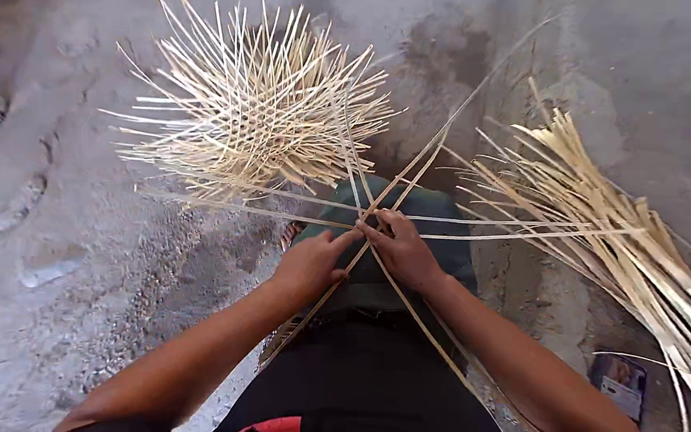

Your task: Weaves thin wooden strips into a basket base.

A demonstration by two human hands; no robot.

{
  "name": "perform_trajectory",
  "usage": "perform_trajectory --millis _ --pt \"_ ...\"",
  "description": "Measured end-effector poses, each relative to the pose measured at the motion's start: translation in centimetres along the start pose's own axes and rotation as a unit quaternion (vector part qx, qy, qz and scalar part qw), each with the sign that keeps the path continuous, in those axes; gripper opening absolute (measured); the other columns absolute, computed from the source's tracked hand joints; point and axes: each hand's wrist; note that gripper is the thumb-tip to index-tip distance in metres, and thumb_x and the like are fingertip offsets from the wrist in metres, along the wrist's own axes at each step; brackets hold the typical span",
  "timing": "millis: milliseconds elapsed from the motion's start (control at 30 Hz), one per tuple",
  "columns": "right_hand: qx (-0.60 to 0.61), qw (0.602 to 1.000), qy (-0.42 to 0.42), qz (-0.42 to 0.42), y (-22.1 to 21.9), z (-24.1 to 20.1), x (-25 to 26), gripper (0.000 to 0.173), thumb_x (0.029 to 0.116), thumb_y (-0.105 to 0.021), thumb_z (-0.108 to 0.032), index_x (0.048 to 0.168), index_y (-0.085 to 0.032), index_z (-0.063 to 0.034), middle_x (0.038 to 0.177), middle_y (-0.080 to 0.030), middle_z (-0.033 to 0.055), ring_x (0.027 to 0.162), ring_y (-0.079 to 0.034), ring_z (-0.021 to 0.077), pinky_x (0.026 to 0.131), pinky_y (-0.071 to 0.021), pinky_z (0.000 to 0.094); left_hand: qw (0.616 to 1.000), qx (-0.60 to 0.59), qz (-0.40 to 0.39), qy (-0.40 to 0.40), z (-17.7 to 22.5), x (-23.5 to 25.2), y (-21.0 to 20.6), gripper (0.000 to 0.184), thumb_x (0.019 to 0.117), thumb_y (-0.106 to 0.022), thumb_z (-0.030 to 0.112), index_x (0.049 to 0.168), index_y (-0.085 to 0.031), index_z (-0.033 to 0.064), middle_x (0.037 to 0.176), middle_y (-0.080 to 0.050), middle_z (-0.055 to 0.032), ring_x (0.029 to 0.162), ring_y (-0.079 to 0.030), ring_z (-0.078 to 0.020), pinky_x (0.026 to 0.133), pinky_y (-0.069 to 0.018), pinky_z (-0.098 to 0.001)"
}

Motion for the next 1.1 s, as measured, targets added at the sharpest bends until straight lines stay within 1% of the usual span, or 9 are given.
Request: perform_trajectory --millis 67,133,200,300,433,533,667,867,1100 --pt "0.004 1.0 0.015 -0.004 0.1 -0.2 0.2 0.035 0.1046 -0.052 -0.014 0.132 -0.071 -0.0223 0.143 -0.059 0.0155 0.14 -0.049 0.0374 0.117 -0.0399 0.0536 0.992 0.042 0.11 -0.038 0.3 1.5 0.0 0.045 0.0951 -0.073 0.032 0.138 -0.064 0.0219 0.115 -0.066 -0.018 0.105 -0.065 -0.0385 0.085 -0.0558 -0.0572" --pt "0.014 1.0 0.023 -0.009 0.3 -0.5 0.5 0.03 0.1035 -0.054 -0.013 0.124 -0.075 -0.0172 0.14 -0.062 0.0126 0.14 -0.048 0.0367 0.116 -0.0406 0.0521 0.984 0.048 0.159 -0.057 -0.2 3.7 -0.6 0.044 0.0969 -0.07 0.029 0.14 -0.064 0.0212 0.118 -0.065 -0.0177 0.109 -0.062 -0.0395 0.087 -0.0524 -0.0579" --pt "0.032 0.999 0.025 -0.035 1.2 -0.4 0.7 0.028 0.104 -0.054 -0.016 0.121 -0.075 -0.0118 0.14 -0.063 0.0103 0.141 -0.048 0.0319 0.118 -0.0398 0.0476 0.985 0.035 0.157 -0.054 -1.2 5.1 -1.8 0.041 0.1011 -0.065 0.031 0.141 -0.063 0.0224 0.116 -0.066 -0.0179 0.106 -0.063 -0.0393 0.086 -0.0514 -0.0594" --pt "0.037 0.999 0.027 -0.019 3.7 0.9 1.4 0.027 0.1027 -0.057 -0.014 0.122 -0.075 -0.0108 0.129 -0.069 0.0104 0.129 -0.061 0.0264 0.115 -0.0451 0.0459 0.986 0.0 0.163 -0.04 -2.2 5.3 -3.0 0.042 0.1012 -0.065 0.026 0.143 -0.061 0.0266 0.11 -0.067 -0.0176 0.097 -0.067 -0.0375 0.081 -0.0541 -0.0589" --pt "-0.02 0.999 -0.01 -0.023 4.8 2.3 2.6 0.027 0.1049 -0.056 -0.021 0.123 -0.075 -0.0182 0.123 -0.07 0.0084 0.12 -0.064 0.0272 0.106 -0.0495 0.0489 0.978 -0.023 0.206 -0.021 -2.5 4.1 -4.2 0.04 0.1015 -0.063 0.026 0.142 -0.062 0.0272 0.103 -0.067 -0.016 0.089 -0.067 -0.0348 0.074 -0.0542 -0.0554" --pt "-0.02 0.999 -0.005 -0.033 3.8 2.1 3.5 0.027 0.1013 -0.056 -0.008 0.114 -0.078 -0.0156 0.114 -0.073 0.0091 0.112 -0.067 0.0286 0.098 -0.053 0.049 0.975 -0.035 0.218 -0.013 -2.7 3.9 -4.6 0.041 0.1021 -0.062 0.028 0.143 -0.062 0.028 0.102 -0.067 -0.0146 0.089 -0.067 -0.0329 0.075 -0.054 -0.0543" --pt "0.003 1.0 -0.005 -0.014 3.3 2.8 3.7 0.022 0.1025 -0.057 -0.007 0.109 -0.078 -0.0104 0.11 -0.073 0.009 0.109 -0.068 0.0247 0.1 -0.0537 0.0398 0.975 -0.066 0.211 -0.007 -3.1 4.1 -4.9 0.041 0.1013 -0.062 0.028 0.142 -0.063 0.0286 0.102 -0.067 -0.0125 0.09 -0.067 -0.0303 0.075 -0.0538 -0.0519" --pt "0.0 1.0 0.002 0.024 2.5 3.2 3.5 0.022 0.0994 -0.059 -0.001 0.107 -0.079 -0.0084 0.108 -0.074 0.0104 0.109 -0.068 0.026 0.1 -0.0532 0.0386 0.973 -0.081 0.214 -0.019 -3.5 4.4 -4.9 0.041 0.1007 -0.063 0.027 0.142 -0.064 0.0268 0.096 -0.064 -0.0123 0.082 -0.065 -0.0286 0.069 -0.0522 -0.0483" --pt "0.058 0.995 -0.067 0.037 2.2 3.3 3.5 0.02 0.1013 -0.062 -0.008 0.106 -0.081 -0.0144 0.109 -0.074 0.0055 0.113 -0.065 0.0205 0.103 -0.0503 0.0354 0.971 -0.087 0.224 -0.013 -3.8 4.2 -5.0 0.041 0.1022 -0.061 0.029 0.143 -0.062 0.0296 0.095 -0.062 -0.0112 0.081 -0.063 -0.0262 0.07 -0.0526 -0.0449"
Point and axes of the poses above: each hand's wrist, its own x-axis towards the middle knuckle, its own y-axis out of the back of the hand, z = x × y
